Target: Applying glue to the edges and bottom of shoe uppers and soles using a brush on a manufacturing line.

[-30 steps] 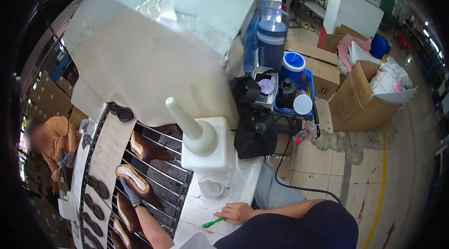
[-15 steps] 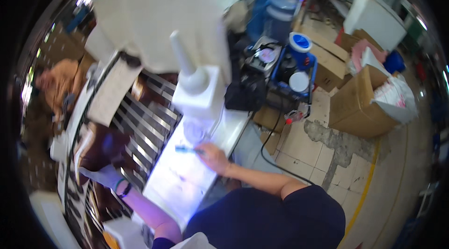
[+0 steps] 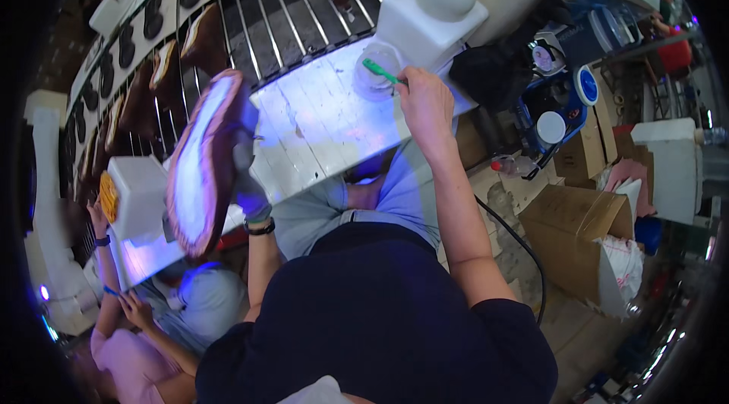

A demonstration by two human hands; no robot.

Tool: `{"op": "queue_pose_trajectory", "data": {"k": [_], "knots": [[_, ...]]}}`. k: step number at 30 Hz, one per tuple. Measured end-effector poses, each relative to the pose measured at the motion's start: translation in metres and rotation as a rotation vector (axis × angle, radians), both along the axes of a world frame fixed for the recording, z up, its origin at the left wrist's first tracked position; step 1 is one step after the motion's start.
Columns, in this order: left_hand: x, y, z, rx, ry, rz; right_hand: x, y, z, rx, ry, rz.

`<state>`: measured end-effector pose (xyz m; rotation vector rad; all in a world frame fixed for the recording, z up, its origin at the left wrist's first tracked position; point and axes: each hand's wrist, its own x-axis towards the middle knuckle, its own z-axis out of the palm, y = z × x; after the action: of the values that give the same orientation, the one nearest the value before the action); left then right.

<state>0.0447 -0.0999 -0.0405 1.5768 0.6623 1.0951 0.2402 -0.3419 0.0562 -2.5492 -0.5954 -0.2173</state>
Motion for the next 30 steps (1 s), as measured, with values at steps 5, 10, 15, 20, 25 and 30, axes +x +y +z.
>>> {"op": "queue_pose_trajectory", "data": {"k": [5, 10, 15, 20, 25, 30], "knots": [[-0.007, -0.016, -0.03, 0.424, 0.282, -0.021, 0.01, 0.016, -0.007, -0.278, -0.006, -0.012], [-0.014, -0.042, -0.025, 0.347, 0.231, -0.049, 0.015, 0.019, -0.009, -0.41, -0.001, 0.014], [-0.017, -0.052, -0.007, 0.209, 0.29, -0.089, 0.027, -0.008, -0.016, -0.093, 0.252, 0.064], [-0.016, -0.058, 0.006, 0.328, 0.46, -0.093, 0.024, -0.025, -0.046, 0.531, 0.593, 0.018], [-0.021, -0.058, 0.016, 0.629, 0.816, -0.038, 0.016, -0.025, -0.063, 0.692, 0.628, 0.045], [-0.027, -0.067, 0.005, 3.012, 1.843, 1.473, 0.021, -0.003, -0.044, 0.927, 0.815, 0.067]]}}
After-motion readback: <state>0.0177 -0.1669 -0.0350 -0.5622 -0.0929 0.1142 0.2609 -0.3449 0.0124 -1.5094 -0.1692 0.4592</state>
